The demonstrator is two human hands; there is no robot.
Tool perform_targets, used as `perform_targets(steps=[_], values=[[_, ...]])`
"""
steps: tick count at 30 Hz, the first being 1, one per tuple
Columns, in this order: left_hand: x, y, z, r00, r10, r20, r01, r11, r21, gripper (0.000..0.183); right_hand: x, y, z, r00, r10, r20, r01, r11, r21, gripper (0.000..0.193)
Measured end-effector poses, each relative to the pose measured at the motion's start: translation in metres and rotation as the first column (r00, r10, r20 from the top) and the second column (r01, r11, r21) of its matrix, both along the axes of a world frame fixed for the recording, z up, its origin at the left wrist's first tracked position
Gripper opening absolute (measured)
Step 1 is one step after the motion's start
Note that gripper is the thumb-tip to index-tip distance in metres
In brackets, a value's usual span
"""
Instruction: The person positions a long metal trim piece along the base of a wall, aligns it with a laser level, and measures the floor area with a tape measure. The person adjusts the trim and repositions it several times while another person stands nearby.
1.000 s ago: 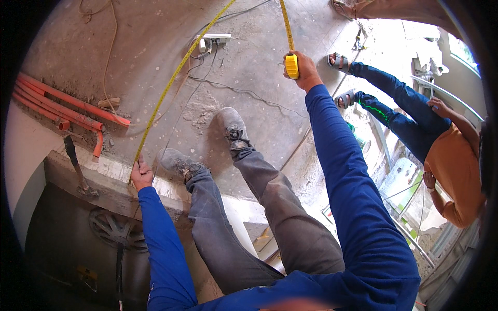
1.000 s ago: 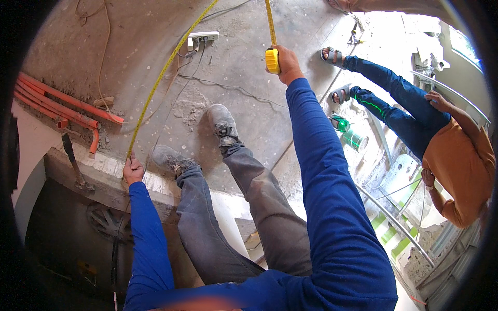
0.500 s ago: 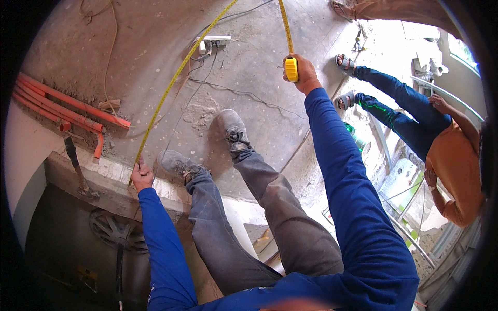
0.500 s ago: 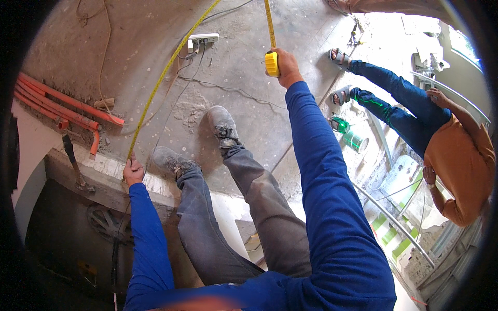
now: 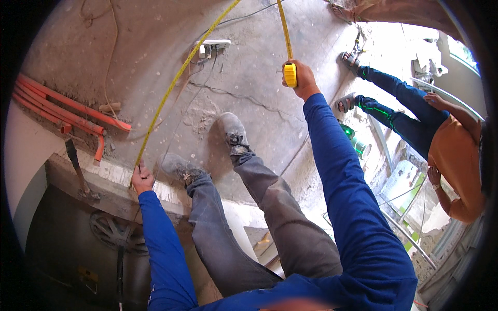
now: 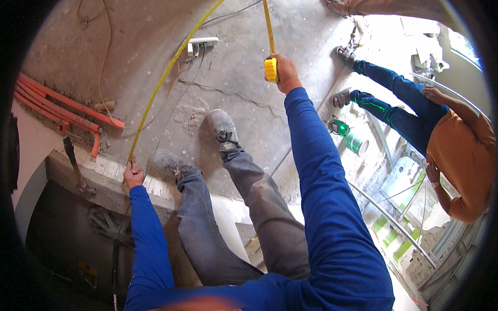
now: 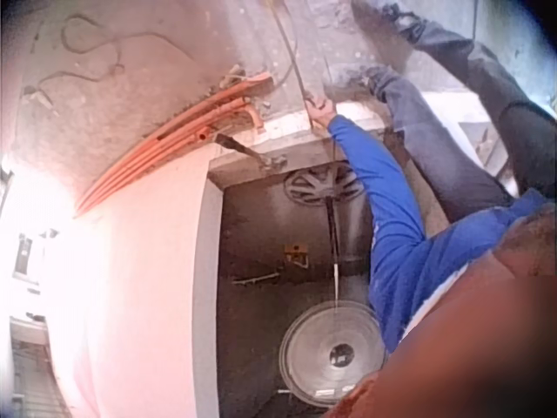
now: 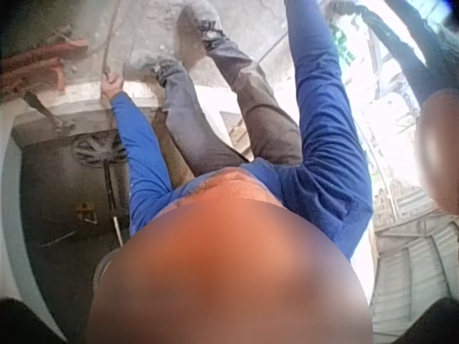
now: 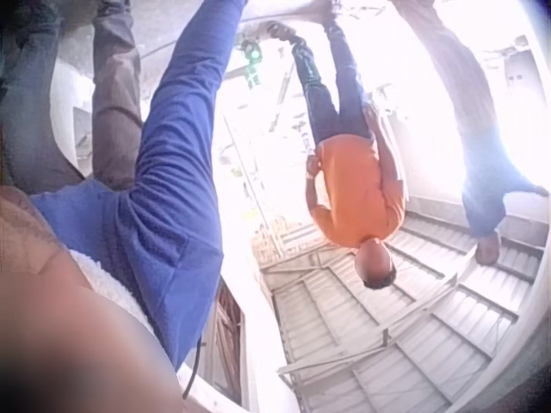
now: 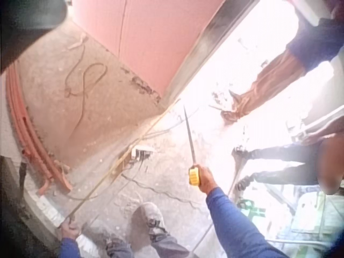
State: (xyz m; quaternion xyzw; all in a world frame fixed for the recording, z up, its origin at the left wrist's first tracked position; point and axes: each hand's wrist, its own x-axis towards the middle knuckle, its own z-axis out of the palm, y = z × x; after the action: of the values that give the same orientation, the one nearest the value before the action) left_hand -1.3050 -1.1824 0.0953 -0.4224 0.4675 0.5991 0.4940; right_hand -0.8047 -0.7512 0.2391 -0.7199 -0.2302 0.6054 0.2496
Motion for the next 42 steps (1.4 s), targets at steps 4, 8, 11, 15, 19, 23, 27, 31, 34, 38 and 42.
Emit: perform_targets(steps=[4,8,11,15,19,23,27,31,34,38,42], values=[[0.0,-0.002,-0.002,1.0,0.008,0.028,-0.009,0.999,0.04,0.028,0.0,-0.003,0.0,0.996,0.075,0.04,-0.076,0.996,0.038,0.026],[-0.001,-0.002,-0.003,0.999,0.02,0.038,-0.022,0.999,0.031,0.029,0.001,-0.004,-0.005,0.995,0.093,0.019,-0.095,0.993,0.067,0.026],[0.0,-0.003,-0.002,0.999,0.016,0.043,-0.019,0.997,0.074,0.026,0.004,-0.005,-0.009,0.985,0.162,0.06,-0.168,0.978,0.125,0.026],[0.0,-0.004,-0.002,1.0,-0.007,0.007,0.006,0.999,0.041,0.026,0.006,-0.007,-0.007,0.979,0.192,0.075,-0.201,0.97,0.136,0.026],[-0.002,-0.005,-0.005,1.0,0.005,0.02,-0.006,1.0,0.018,0.028,0.005,-0.006,-0.001,0.998,0.062,-0.015,-0.062,0.997,0.036,0.025],[-0.003,-0.007,-0.006,0.999,0.021,0.029,-0.021,1.0,0.0,0.032,0.005,-0.006,0.001,0.999,0.035,-0.013,-0.034,0.999,0.034,0.023],[-0.003,-0.006,-0.005,0.999,0.004,0.047,-0.007,0.998,0.065,0.032,0.007,-0.006,0.0,0.997,0.078,-0.014,-0.077,0.995,0.061,0.023],[-0.002,-0.006,-0.004,0.999,0.004,0.032,-0.005,0.999,0.045,0.032,0.007,-0.005,0.0,0.997,0.082,-0.003,-0.082,0.993,0.08,0.027],[-0.002,-0.006,-0.005,1.0,-0.012,0.025,0.011,0.999,0.034,0.032,0.006,-0.005,0.001,0.996,0.091,0.003,-0.091,0.992,0.091,0.028],[-0.003,-0.007,-0.006,0.999,0.016,0.034,-0.016,1.0,-0.009,0.031,0.005,-0.005,0.0,0.996,0.082,-0.031,-0.079,0.994,0.07,0.027],[-0.003,-0.004,-0.004,1.0,-0.009,0.011,0.008,1.0,0.005,0.031,0.009,-0.005,-0.005,0.998,0.067,-0.018,-0.066,0.996,0.064,0.027]])
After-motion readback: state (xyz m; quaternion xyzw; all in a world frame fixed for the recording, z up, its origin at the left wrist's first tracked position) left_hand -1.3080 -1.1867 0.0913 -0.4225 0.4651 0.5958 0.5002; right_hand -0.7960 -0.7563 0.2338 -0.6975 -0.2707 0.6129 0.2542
